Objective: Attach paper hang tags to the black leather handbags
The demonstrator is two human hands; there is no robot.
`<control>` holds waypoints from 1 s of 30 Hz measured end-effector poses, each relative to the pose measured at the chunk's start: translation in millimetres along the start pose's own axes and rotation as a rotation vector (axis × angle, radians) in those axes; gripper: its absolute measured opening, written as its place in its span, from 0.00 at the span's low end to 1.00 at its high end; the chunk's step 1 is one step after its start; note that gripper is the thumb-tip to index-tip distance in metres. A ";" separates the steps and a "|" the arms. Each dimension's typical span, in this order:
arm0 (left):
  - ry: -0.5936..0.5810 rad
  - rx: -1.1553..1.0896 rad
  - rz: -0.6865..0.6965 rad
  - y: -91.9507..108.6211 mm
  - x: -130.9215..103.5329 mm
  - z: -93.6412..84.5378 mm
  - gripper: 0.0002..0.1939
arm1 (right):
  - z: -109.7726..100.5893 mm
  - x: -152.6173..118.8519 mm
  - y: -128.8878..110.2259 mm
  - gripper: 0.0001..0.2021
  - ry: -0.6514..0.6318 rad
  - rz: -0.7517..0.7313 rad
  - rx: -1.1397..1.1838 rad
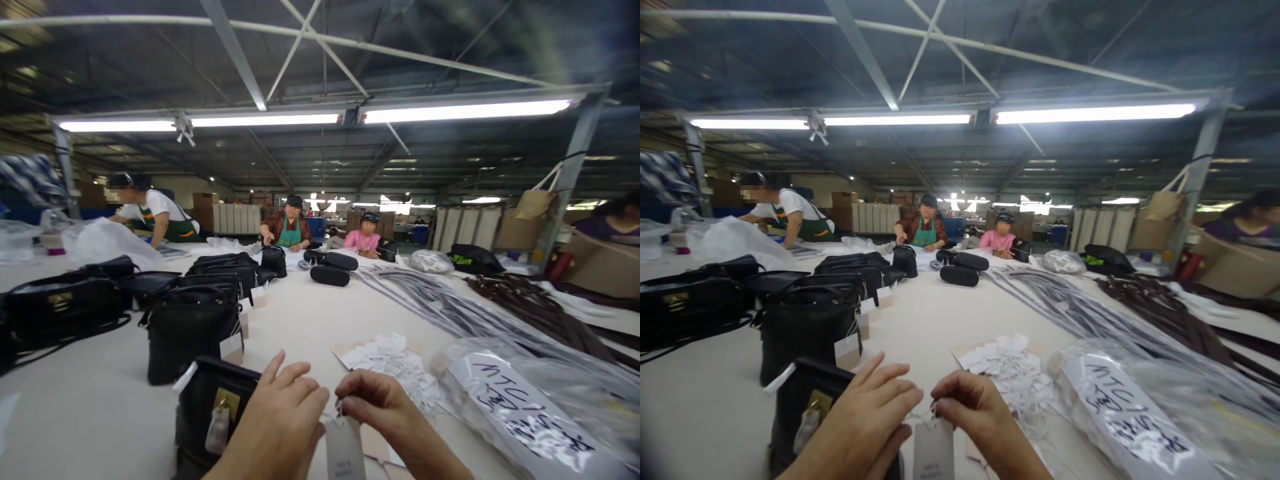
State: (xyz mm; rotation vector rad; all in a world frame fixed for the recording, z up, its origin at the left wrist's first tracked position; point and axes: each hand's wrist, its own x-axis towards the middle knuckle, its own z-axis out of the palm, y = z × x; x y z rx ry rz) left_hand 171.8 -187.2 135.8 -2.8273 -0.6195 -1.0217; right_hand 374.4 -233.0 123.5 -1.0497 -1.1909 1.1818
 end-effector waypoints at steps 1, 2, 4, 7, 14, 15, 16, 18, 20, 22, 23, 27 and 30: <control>-0.085 -0.019 -0.039 3.7 4.5 -0.3 0.12 | 0.4 -0.1 -1.0 0.15 0.029 -0.007 0.025; -0.148 -0.032 -0.076 7.7 8.5 -2.5 0.12 | 0.7 -0.2 -1.9 0.15 0.050 -0.009 0.054; -0.208 -0.039 -0.124 14.5 14.8 -8.7 0.14 | 1.3 -0.5 -3.6 0.16 0.066 -0.002 0.108; -0.195 -0.046 -0.137 18.7 18.7 -13.2 0.17 | 2.7 -1.6 -6.8 0.16 0.061 0.013 0.173; -0.119 -0.098 -0.232 16.9 16.2 -8.9 0.14 | 7.7 -4.3 -11.0 0.16 0.029 0.007 0.237; -0.104 -0.106 -0.257 17.6 16.6 -9.4 0.13 | 8.5 -4.4 -10.6 0.16 0.032 0.014 0.255; -0.090 -0.114 -0.265 18.5 17.2 -10.2 0.13 | 9.4 -4.4 -10.1 0.16 0.037 0.025 0.276; -0.063 -0.123 -0.234 20.5 18.6 -11.9 0.12 | 10.8 -4.2 -8.9 0.16 0.049 0.051 0.324; -0.065 -0.124 -0.182 21.6 19.4 -12.4 0.10 | 11.6 -4.1 -8.0 0.17 0.058 0.062 0.351; -0.076 -0.124 -0.151 21.1 19.0 -10.8 0.10 | 11.7 -3.9 -7.8 0.17 0.067 0.060 0.339; -0.071 -0.127 -0.150 20.4 18.4 -9.4 0.09 | 11.6 -3.8 -8.0 0.17 0.071 0.056 0.326; -0.023 -0.139 -0.226 17.5 16.9 -3.5 0.09 | 12.0 -3.4 -10.0 0.17 0.076 0.044 0.277; -0.003 -0.145 -0.242 18.3 17.5 -1.8 0.07 | 12.9 -3.4 -10.4 0.17 0.079 0.039 0.278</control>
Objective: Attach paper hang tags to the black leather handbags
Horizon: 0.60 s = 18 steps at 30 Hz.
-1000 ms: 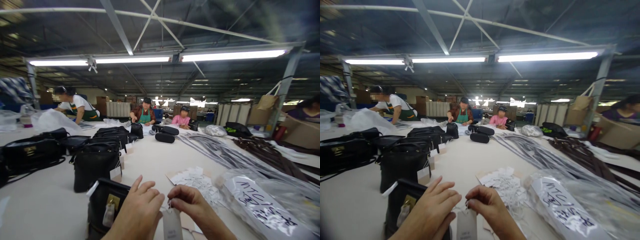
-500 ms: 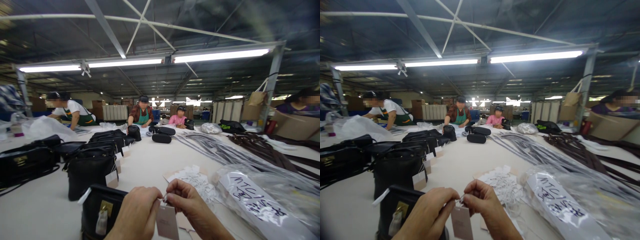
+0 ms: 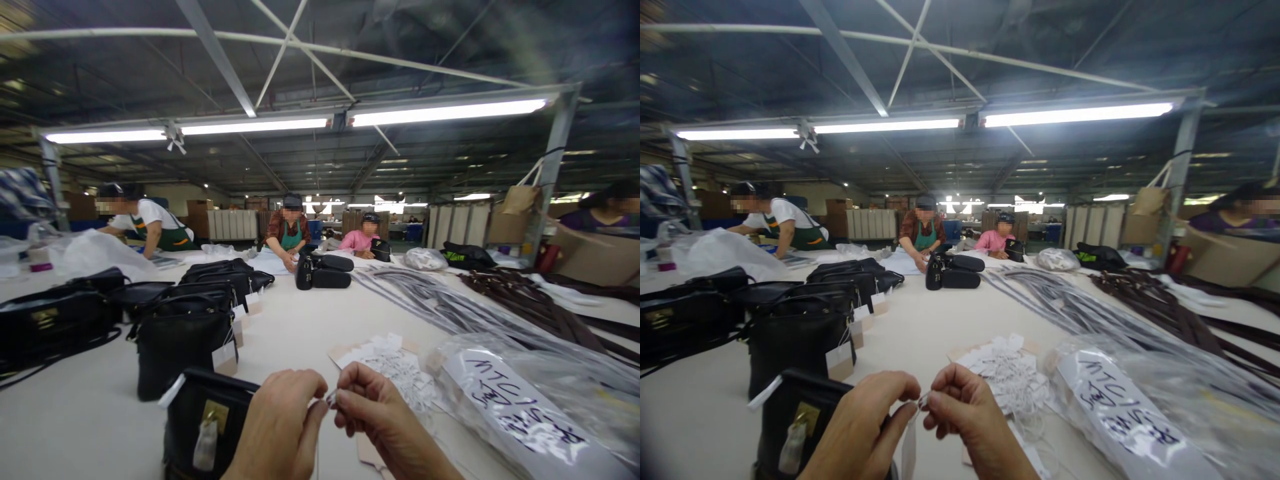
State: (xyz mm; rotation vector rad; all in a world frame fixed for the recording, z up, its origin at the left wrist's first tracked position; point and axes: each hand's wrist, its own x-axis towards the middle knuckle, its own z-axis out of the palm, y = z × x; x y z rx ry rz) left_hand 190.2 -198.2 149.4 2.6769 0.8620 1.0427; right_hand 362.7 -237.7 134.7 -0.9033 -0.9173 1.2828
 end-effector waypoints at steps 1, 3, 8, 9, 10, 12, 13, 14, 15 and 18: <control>0.010 0.001 0.007 0.8 0.2 0.4 0.07 | 0.0 -0.1 0.3 0.17 0.002 -0.002 0.001; 0.022 0.003 0.004 2.4 0.6 1.3 0.07 | -0.4 -0.4 1.0 0.17 0.005 -0.005 -0.009; -0.028 0.017 -0.055 2.7 2.0 2.4 0.07 | -1.2 -1.2 0.8 0.17 0.015 -0.056 -0.100; -0.039 0.023 -0.049 2.1 2.3 2.4 0.07 | -0.9 -1.3 0.5 0.16 0.025 -0.076 -0.120; -0.046 0.030 -0.037 1.5 2.4 2.7 0.08 | -0.3 -1.3 0.3 0.16 0.038 -0.095 -0.137; -0.040 0.061 -0.017 0.7 2.0 4.5 0.10 | 1.6 -1.1 0.9 0.16 0.069 -0.121 -0.153; -0.027 0.084 -0.013 0.3 1.6 6.3 0.10 | 2.8 -0.8 1.7 0.16 0.079 -0.130 -0.152; -0.012 0.110 -0.011 -0.2 0.9 8.7 0.09 | 4.1 -0.4 2.8 0.15 0.086 -0.139 -0.146; 0.003 0.133 -0.008 -0.9 0.2 11.6 0.09 | 5.2 0.1 4.1 0.15 0.094 -0.148 -0.132; 0.055 0.154 0.016 -4.6 -1.3 20.1 0.09 | 7.0 1.3 8.0 0.16 0.098 -0.156 -0.076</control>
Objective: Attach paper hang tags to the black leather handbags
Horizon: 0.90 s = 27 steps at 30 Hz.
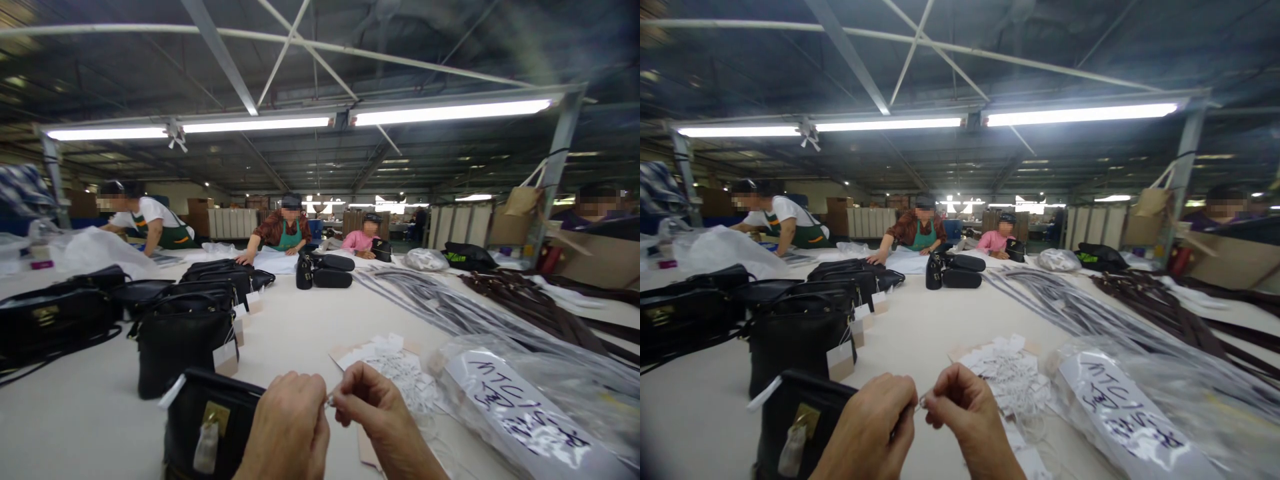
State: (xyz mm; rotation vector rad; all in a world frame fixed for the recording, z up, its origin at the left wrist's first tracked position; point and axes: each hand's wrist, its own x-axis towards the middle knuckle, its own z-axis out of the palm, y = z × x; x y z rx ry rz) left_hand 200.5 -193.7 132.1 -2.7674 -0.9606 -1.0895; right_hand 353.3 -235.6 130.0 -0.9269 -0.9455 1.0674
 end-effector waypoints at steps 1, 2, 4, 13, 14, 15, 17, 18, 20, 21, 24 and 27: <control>0.021 -0.006 0.007 -1.2 -0.1 1.8 0.08 | -0.2 0.1 0.8 0.16 -0.010 0.011 0.013; 0.041 -0.015 0.014 -2.5 0.1 2.5 0.08 | -0.8 0.3 1.1 0.16 -0.025 0.025 0.020; 0.041 -0.041 0.027 -4.2 1.4 1.0 0.08 | -3.1 0.6 1.0 0.17 -0.060 0.057 0.017; 0.054 -0.097 0.006 -5.0 3.3 -1.8 0.09 | -6.3 1.8 5.7 0.22 -0.157 0.143 -0.031; 0.023 -0.085 0.012 -5.0 3.2 -2.7 0.10 | -5.1 1.4 5.8 0.23 -0.165 0.142 -0.057; -0.005 -0.072 0.017 -4.8 3.1 -4.3 0.10 | -3.6 0.7 5.6 0.23 -0.172 0.131 -0.103; -0.040 -0.049 0.032 -3.8 3.4 -8.2 0.10 | -0.2 -1.0 5.1 0.25 -0.191 0.072 -0.244; -0.040 -0.040 0.036 -3.0 3.7 -10.0 0.10 | 1.5 -2.0 5.0 0.25 -0.202 0.032 -0.317; -0.049 -0.023 0.051 -0.7 4.6 -12.6 0.10 | 4.3 -3.7 5.3 0.26 -0.222 -0.020 -0.417; -0.063 -0.012 0.055 0.6 5.1 -13.4 0.09 | 4.9 -4.2 5.7 0.26 -0.230 -0.034 -0.445; -0.150 0.046 0.026 3.6 6.6 -15.1 0.07 | 1.9 -3.8 5.4 0.27 -0.229 -0.085 -0.504; -0.239 0.088 -0.031 3.7 8.8 -17.9 0.08 | -5.0 -1.3 4.1 0.27 -0.144 -0.190 -0.585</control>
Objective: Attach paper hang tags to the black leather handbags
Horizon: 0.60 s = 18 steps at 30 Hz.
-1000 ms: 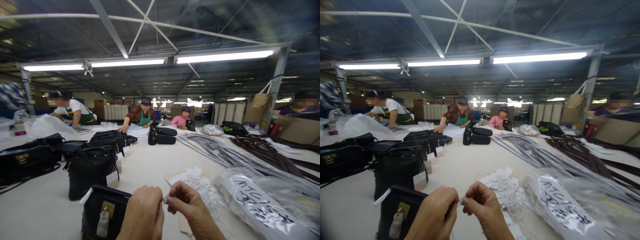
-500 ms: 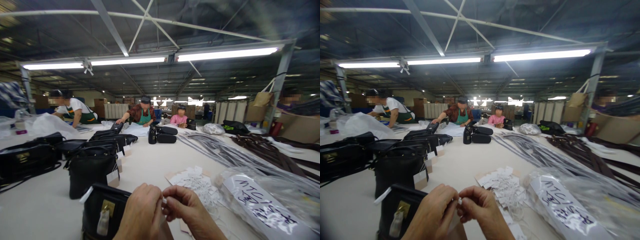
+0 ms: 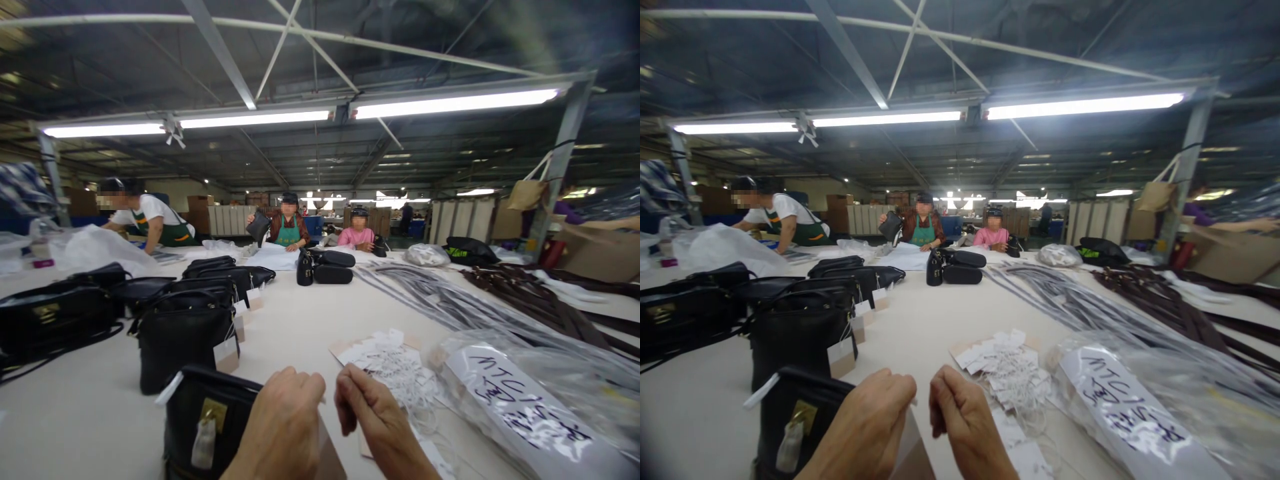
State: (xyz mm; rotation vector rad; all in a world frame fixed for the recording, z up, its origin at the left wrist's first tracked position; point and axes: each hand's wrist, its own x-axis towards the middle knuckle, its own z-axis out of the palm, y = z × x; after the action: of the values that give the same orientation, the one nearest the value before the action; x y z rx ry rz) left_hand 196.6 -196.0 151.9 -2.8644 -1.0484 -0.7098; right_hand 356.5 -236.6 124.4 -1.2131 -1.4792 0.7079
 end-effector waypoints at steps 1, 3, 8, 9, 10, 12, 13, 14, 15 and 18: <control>-0.014 -0.009 -0.026 -0.5 0.6 -1.5 0.09 | -0.9 0.4 1.4 0.27 0.017 -0.012 -0.025; -0.026 -0.054 -0.086 -1.1 1.8 -4.7 0.11 | 1.5 0.6 5.2 0.26 -0.008 -0.005 -0.031; -0.091 -0.098 -0.125 1.1 1.4 -7.8 0.10 | 21.3 0.1 16.1 0.27 -0.088 -0.036 0.043; -0.089 -0.098 -0.112 1.4 0.9 -7.2 0.09 | 23.8 0.0 16.7 0.26 -0.083 -0.048 0.039; -0.080 -0.102 -0.097 1.4 0.5 -6.2 0.09 | 25.5 -0.2 16.5 0.26 -0.079 -0.053 0.039; -0.056 -0.125 -0.065 0.5 -0.2 -4.2 0.09 | 26.7 -0.6 14.3 0.26 -0.068 -0.052 0.058; -0.043 -0.143 -0.052 -0.4 -0.6 -3.4 0.10 | 26.9 -0.8 13.0 0.26 -0.059 -0.045 0.082; -0.033 -0.165 -0.042 -1.6 -1.0 -3.1 0.10 | 27.1 -1.0 12.0 0.26 -0.052 -0.034 0.112; -0.027 -0.190 -0.033 -3.0 -1.5 -3.4 0.11 | 27.4 -1.2 11.7 0.26 -0.049 -0.023 0.150; -0.020 -0.272 -0.046 -7.7 -3.2 -7.1 0.13 | 28.4 -1.4 15.0 0.25 -0.050 0.011 0.303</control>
State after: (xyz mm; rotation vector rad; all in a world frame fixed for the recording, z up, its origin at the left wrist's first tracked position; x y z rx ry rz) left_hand 186.7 -193.1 155.8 -3.0870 -1.1024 -0.8942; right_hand 334.2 -228.5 102.6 -0.9787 -1.3487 0.9383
